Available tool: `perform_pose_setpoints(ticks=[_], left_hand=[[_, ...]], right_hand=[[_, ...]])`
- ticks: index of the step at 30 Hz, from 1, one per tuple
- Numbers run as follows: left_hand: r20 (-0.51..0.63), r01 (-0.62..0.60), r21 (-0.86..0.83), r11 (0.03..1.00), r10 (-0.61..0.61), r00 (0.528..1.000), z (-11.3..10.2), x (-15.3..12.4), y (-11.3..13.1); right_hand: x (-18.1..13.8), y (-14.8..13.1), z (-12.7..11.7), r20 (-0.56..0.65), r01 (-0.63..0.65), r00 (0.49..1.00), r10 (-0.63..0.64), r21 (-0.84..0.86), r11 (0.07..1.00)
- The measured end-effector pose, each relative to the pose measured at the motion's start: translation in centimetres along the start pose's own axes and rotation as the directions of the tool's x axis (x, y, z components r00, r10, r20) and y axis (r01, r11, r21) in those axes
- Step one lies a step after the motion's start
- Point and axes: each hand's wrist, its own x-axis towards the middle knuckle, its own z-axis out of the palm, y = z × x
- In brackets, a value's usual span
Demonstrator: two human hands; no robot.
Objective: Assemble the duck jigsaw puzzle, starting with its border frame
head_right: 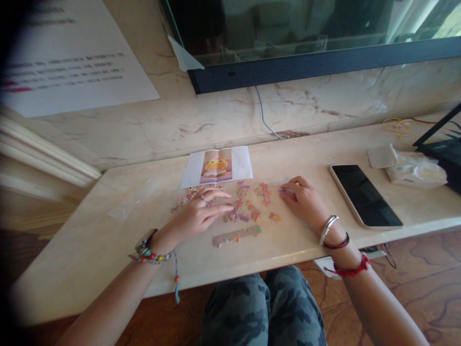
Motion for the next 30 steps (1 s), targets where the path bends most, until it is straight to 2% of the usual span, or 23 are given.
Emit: perform_pose_setpoints(ticks=[4, 8, 11, 20, 25, 30], left_hand=[[-0.003, 0.014, 0.029, 0.999, -0.014, 1.000, 0.0, 0.1, -0.1], [0.002, 0.030, 0.039, 0.999, -0.030, 1.000, 0.1, 0.1, -0.4], [0.020, 0.027, 0.035, 0.999, -0.028, 0.999, 0.2, 0.1, -0.5], [0.054, 0.000, -0.020, 1.000, 0.001, 0.999, 0.2, 0.1, -0.3], [0.097, 0.035, -0.056, 0.998, -0.029, 0.995, 0.2, -0.1, -0.2], [0.094, 0.044, -0.045, 0.998, -0.040, 0.995, -0.1, -0.3, -0.2]], right_hand=[[1.1, -0.8, 0.0, 0.025, 0.057, 0.998, -0.058, 0.033, 0.998], [2.0, -2.6, 0.5, 0.090, 0.267, 0.955, -0.283, 0.155, 0.951], [2.0, -3.9, 1.1, 0.129, 0.354, 0.913, -0.386, 0.216, 0.910], [1.8, -6.3, 1.8, 0.218, 0.343, 0.897, -0.384, 0.201, 0.917], [1.8, -6.2, 2.1, 0.234, 0.322, 0.897, -0.375, 0.235, 0.917], [1.9, -5.9, 1.8, 0.248, 0.298, 0.892, -0.378, 0.306, 0.904]])
